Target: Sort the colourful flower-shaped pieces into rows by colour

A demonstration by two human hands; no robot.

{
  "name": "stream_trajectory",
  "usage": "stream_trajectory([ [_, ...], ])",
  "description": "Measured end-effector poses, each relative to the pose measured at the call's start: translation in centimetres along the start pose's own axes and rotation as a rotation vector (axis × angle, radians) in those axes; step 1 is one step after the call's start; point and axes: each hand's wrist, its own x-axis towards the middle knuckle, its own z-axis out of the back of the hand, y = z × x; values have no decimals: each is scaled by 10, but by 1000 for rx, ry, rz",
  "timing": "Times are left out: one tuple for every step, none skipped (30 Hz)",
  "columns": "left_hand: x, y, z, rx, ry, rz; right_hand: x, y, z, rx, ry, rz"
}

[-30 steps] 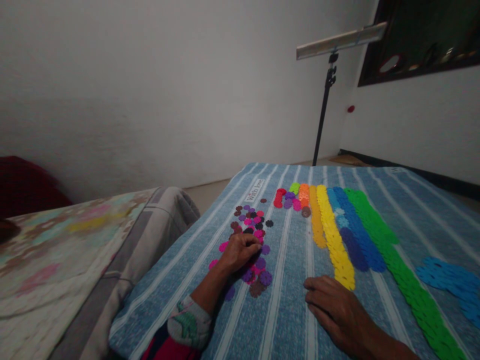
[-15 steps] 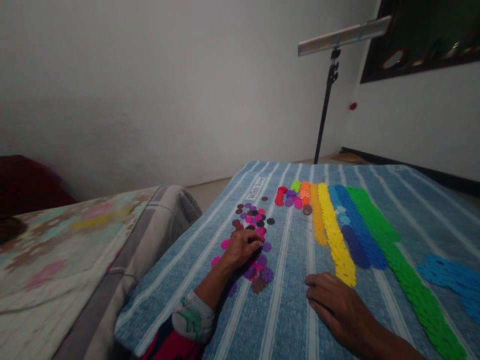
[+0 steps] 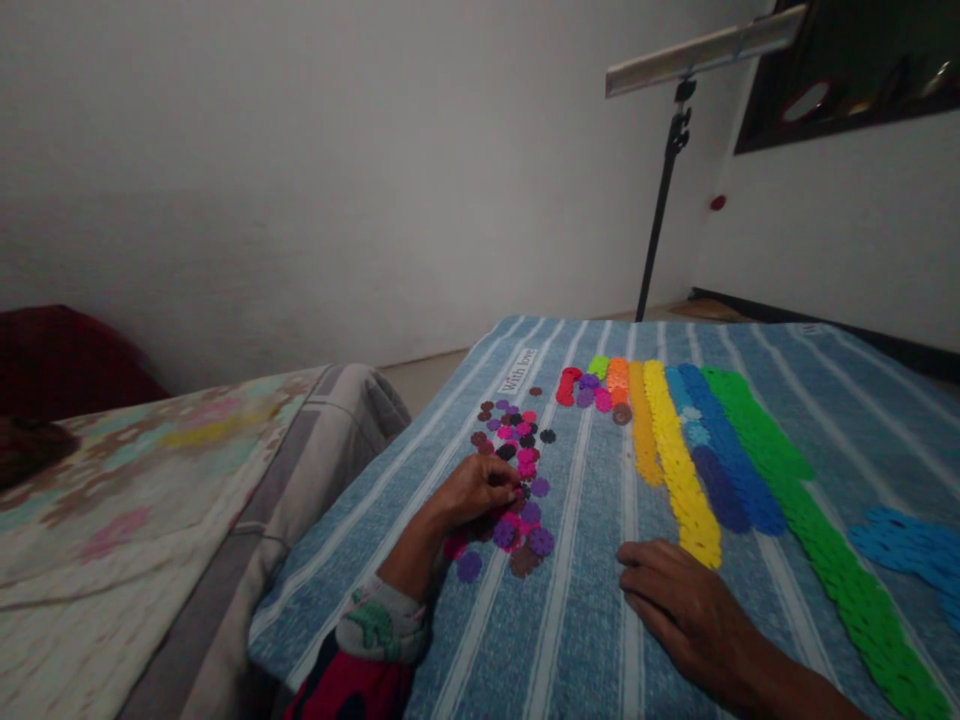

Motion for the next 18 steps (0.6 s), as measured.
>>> stream_trajectory([
  [0,0,0,18,-1,-1,0,0,0,-4,-2,1],
  [0,0,0,33,0,-3,0,0,0,-7,-5,3],
  [-1,-1,0,46,6,-7,0,0,0,-10,-6,5],
  [-1,-3,0,59,19,-13,0,0,0,-12,-7,5],
  [-1,-5,1,73,32,-19,0,0,0,-15,-8,6],
  [-2,-7,1,87,44,-25,0,0,1,-17,-9,8],
  [-2,-9,1,98,53,-31,0,0,1,-18,-11,10],
  [-3,-11,1,106,60,-34,0,0,1,-17,-13,12],
  [-3,-12,1,111,63,-34,0,0,1,-15,-15,14],
  [-3,-13,1,114,65,-34,0,0,1,-11,-16,14],
  [-3,-14,1,116,67,-33,0,0,1,-9,-14,14],
  [-4,-15,1,120,70,-33,0,0,1,-8,-11,12],
  [-4,-15,0,129,69,-36,0,0,1,-8,-8,10],
  [-3,-15,0,146,66,-44,0,0,1,-9,-6,9],
  [-3,-16,-1,173,59,-61,0,0,1,-9,-5,8],
  [-2,-17,-2,212,49,-86,0,1,1,-9,-6,8],
  [-2,-18,-3,260,41,-114,0,1,1,-10,-7,7],
  [-2,-19,-4,313,40,-145,1,1,2,-12,-7,6],
])
